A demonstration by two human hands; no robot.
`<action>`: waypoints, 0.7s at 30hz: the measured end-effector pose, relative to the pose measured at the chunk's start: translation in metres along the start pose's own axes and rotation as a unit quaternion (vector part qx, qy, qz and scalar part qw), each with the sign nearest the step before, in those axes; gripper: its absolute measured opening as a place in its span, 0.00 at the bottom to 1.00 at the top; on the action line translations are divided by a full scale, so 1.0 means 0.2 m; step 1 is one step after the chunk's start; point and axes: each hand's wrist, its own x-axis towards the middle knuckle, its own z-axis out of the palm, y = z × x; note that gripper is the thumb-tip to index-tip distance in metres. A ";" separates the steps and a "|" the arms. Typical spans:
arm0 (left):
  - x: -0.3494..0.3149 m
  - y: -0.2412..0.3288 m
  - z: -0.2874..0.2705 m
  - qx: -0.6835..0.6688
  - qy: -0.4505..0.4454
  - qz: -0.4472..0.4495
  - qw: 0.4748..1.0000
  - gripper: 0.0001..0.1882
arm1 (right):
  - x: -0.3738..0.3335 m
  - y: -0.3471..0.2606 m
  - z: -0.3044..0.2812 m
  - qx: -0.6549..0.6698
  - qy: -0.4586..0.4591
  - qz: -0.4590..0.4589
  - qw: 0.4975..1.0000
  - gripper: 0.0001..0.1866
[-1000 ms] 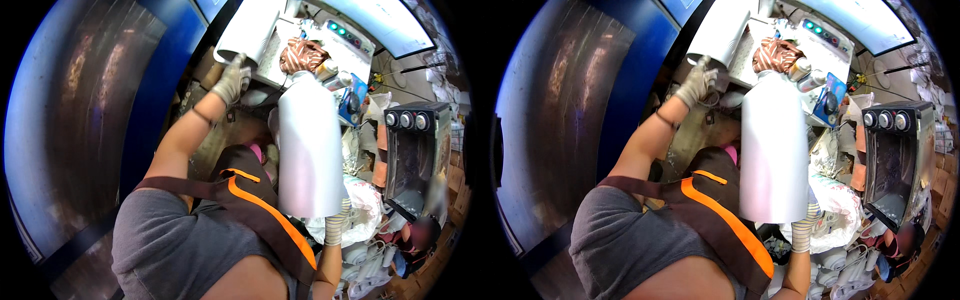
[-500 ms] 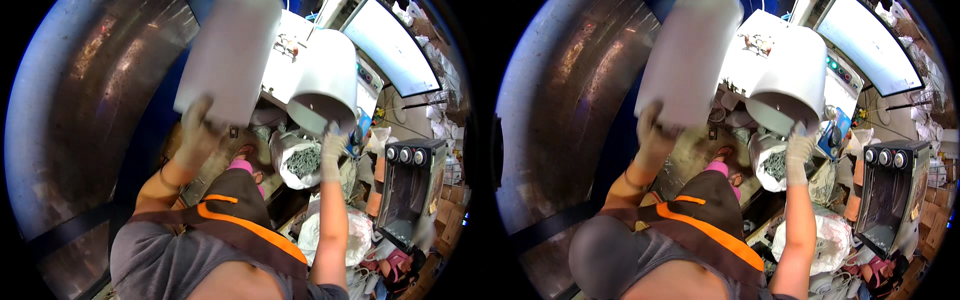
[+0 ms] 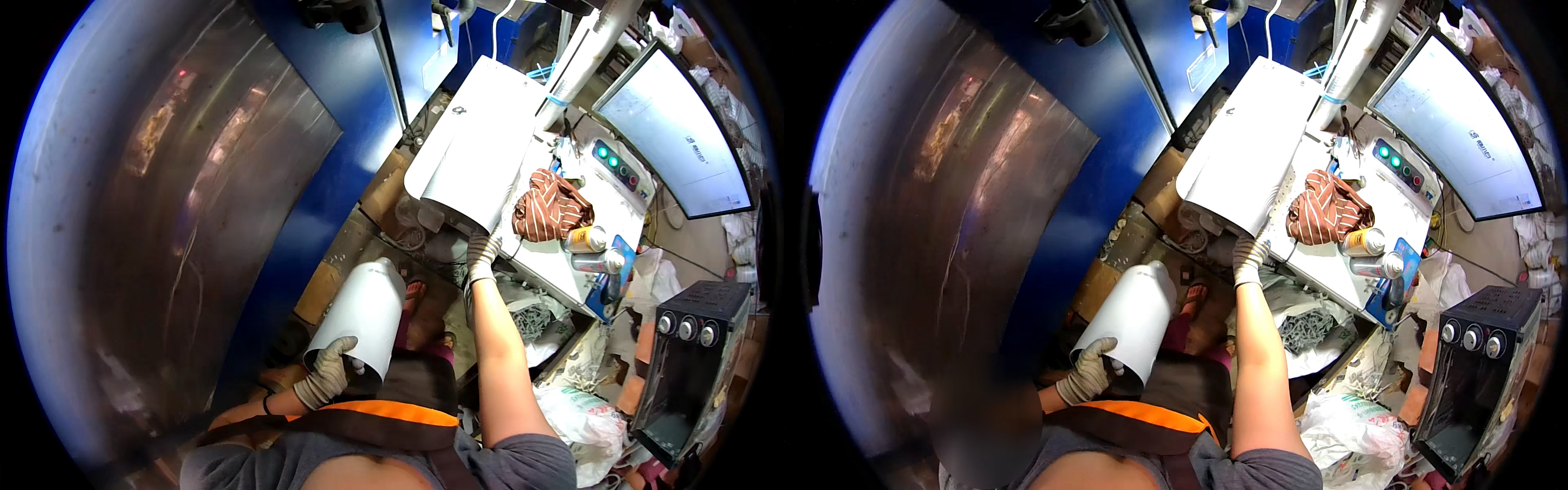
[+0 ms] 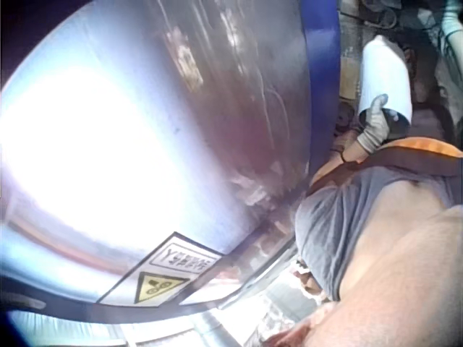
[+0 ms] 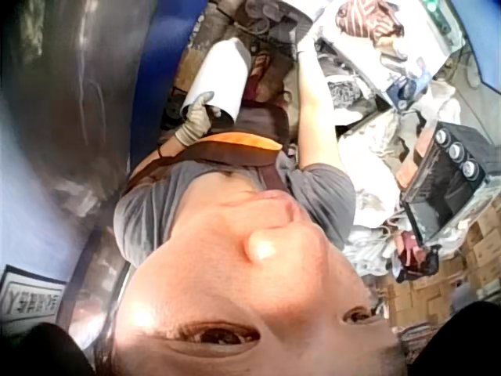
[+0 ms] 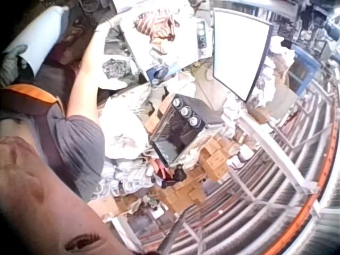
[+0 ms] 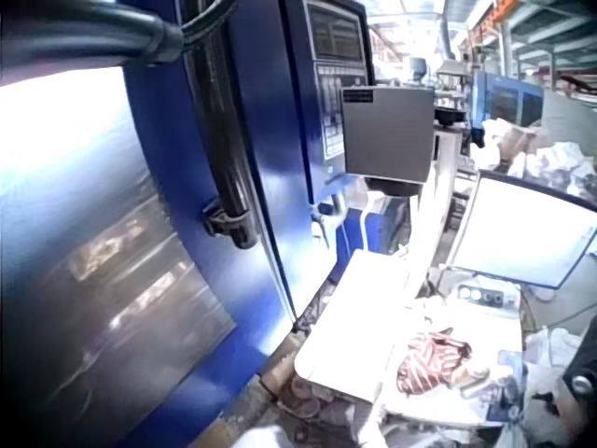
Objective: The person removes molded plastic kettle bodies from an industrial machine, uses a tool to trim excess plastic from the rims and openings, and attaches handles and lids to the bodies.
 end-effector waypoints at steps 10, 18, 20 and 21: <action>0.13 0.12 0.10 0.021 -0.003 -0.029 0.999 0.12 | -0.08 -0.27 -0.20 -0.003 -0.127 -0.034 0.991 0.12; 0.20 0.15 0.22 0.013 0.017 -0.076 0.997 0.11 | 0.09 0.01 -0.13 0.816 -0.471 0.152 0.297 0.17; 0.20 0.14 0.24 0.001 0.018 -0.078 0.997 0.12 | 0.12 0.03 -0.10 0.825 -0.484 0.168 0.238 0.19; 0.20 0.14 0.24 -0.006 0.018 -0.078 0.997 0.12 | 0.13 0.04 -0.09 0.828 -0.487 0.172 0.217 0.21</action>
